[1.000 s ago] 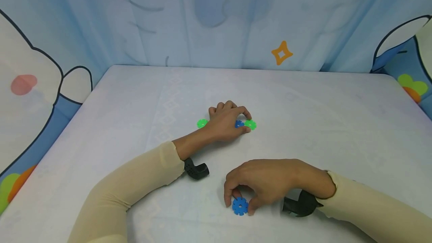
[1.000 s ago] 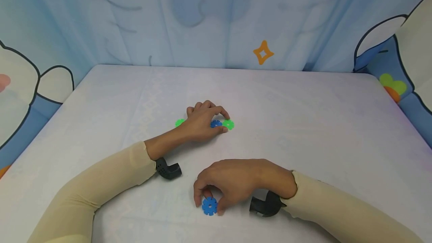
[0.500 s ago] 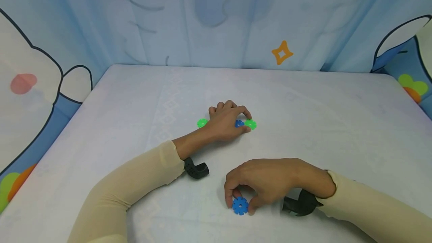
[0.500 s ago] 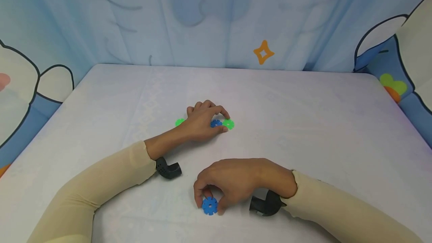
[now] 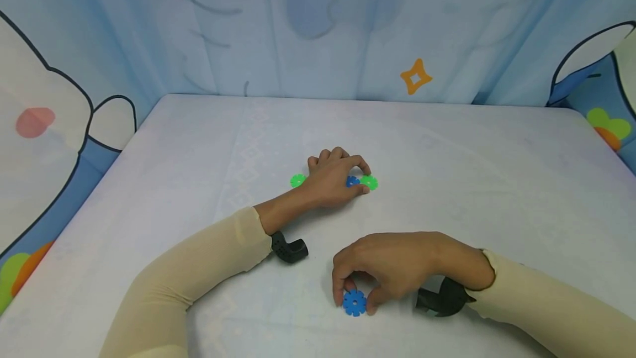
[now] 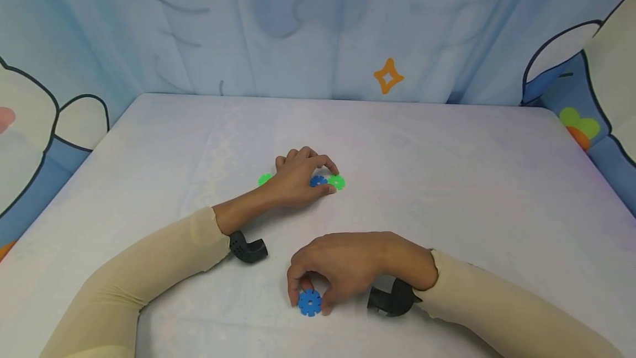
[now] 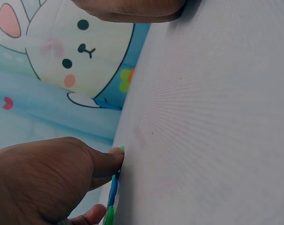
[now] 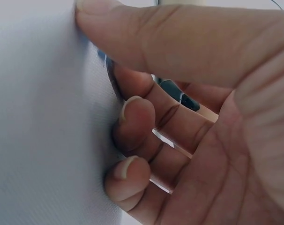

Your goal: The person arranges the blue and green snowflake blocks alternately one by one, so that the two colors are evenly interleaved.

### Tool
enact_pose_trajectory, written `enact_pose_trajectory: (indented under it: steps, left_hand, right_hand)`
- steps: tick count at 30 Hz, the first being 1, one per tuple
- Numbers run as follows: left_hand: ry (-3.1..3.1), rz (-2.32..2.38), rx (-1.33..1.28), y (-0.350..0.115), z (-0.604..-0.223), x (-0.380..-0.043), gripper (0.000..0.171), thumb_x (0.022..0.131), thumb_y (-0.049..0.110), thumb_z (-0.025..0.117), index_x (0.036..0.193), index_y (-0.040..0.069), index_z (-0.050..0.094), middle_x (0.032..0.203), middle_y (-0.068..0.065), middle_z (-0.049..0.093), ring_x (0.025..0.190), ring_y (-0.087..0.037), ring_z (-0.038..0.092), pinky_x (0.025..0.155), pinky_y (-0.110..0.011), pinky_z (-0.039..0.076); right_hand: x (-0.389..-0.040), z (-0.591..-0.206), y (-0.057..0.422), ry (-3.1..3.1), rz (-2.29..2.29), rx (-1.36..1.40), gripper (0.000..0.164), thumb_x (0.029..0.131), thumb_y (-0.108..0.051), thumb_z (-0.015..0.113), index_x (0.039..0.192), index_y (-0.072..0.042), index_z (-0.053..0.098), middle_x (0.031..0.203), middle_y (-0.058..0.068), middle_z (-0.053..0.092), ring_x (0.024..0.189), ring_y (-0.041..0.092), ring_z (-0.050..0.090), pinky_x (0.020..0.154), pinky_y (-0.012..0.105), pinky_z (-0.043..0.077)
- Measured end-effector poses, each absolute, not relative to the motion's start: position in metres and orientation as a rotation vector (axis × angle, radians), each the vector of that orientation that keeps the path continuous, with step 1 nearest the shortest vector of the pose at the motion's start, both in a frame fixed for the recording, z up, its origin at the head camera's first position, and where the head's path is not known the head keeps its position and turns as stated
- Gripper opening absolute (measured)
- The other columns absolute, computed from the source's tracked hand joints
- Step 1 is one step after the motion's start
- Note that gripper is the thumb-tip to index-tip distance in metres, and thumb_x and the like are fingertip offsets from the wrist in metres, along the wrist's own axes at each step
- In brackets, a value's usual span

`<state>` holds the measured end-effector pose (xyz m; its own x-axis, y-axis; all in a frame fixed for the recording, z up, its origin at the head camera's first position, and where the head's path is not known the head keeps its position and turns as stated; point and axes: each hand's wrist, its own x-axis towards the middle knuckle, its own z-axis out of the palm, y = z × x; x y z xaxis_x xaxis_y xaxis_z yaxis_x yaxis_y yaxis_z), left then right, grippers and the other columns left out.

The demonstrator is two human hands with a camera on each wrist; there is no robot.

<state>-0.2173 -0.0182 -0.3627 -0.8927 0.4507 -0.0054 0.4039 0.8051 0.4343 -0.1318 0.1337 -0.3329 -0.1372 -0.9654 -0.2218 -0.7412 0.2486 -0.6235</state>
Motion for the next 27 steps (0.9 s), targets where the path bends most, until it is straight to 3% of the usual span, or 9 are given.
enact_pose_trajectory:
  steps: [27]
  left_hand:
    - [2.886, 0.671, 0.690, -0.0183, -0.3654, -0.2181, 0.030, 0.091, 0.047, 0.065, 0.119, 0.037, 0.062, 0.129, -0.001, 0.050, 0.122, -0.022, 0.040, 0.094, -0.045, 0.028]
  right_hand:
    - [-0.1336, -0.3371, 0.1307, 1.932, -0.520, -1.581, 0.028, 0.080, -0.038, 0.081, 0.105, -0.029, 0.072, 0.083, -0.020, 0.058, 0.077, -0.011, 0.051, 0.071, 0.009, 0.041]
